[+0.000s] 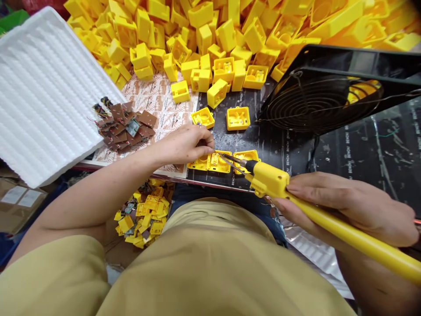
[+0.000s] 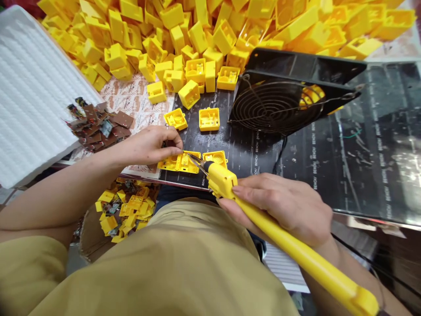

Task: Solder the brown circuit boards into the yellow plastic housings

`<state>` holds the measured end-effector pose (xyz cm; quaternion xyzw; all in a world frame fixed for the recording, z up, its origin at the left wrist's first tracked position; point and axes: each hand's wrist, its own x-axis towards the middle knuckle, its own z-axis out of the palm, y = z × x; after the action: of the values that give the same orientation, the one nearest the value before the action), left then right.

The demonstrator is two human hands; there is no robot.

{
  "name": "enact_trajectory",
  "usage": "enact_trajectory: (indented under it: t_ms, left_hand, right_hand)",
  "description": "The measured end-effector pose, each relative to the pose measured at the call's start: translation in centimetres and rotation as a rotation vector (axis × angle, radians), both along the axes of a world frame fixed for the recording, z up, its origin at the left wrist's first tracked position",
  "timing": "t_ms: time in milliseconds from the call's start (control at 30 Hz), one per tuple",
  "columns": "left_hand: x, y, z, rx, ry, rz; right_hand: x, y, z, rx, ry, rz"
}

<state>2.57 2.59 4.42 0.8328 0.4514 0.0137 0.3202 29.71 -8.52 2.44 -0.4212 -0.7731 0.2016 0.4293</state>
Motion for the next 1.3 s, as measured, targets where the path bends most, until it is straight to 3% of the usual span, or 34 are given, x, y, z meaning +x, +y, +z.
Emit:
enact_trajectory:
  t_ms: [133, 367, 733, 900, 1067, 1300]
  left_hand:
    - [0.1, 0.0, 0.1, 0.024, 0.047, -0.012]
    - [0.6, -0.4, 0.5, 0.042, 0.133, -0.012]
    - [0.7, -0.5, 0.6, 0.107, 0.236, -0.056]
    - [0.6, -0.5, 0.4, 0.137, 0.193, -0.074]
    - [0.2, -0.6, 0.4, 0.150, 0.153, -0.096]
    - [-1.8, -0.9, -0.4, 0.274, -0.171, -0.038]
  right_hand:
    - [0.5, 0.9, -0.7, 0.146, -0.127, 0.113]
    - [0.0, 0.7, 0.5, 0.283, -0.260, 0.197]
    - [3.0, 0.7, 1.3, 0.208, -0.322, 0.195]
    - [2.7, 0.2, 0.7, 0.057, -0.242, 0.096]
    - [3.0, 0.2, -0.6, 0.079, -0.194, 0.150]
    - [4.1, 0.3, -1.5, 0.052, -0.292, 0.079]
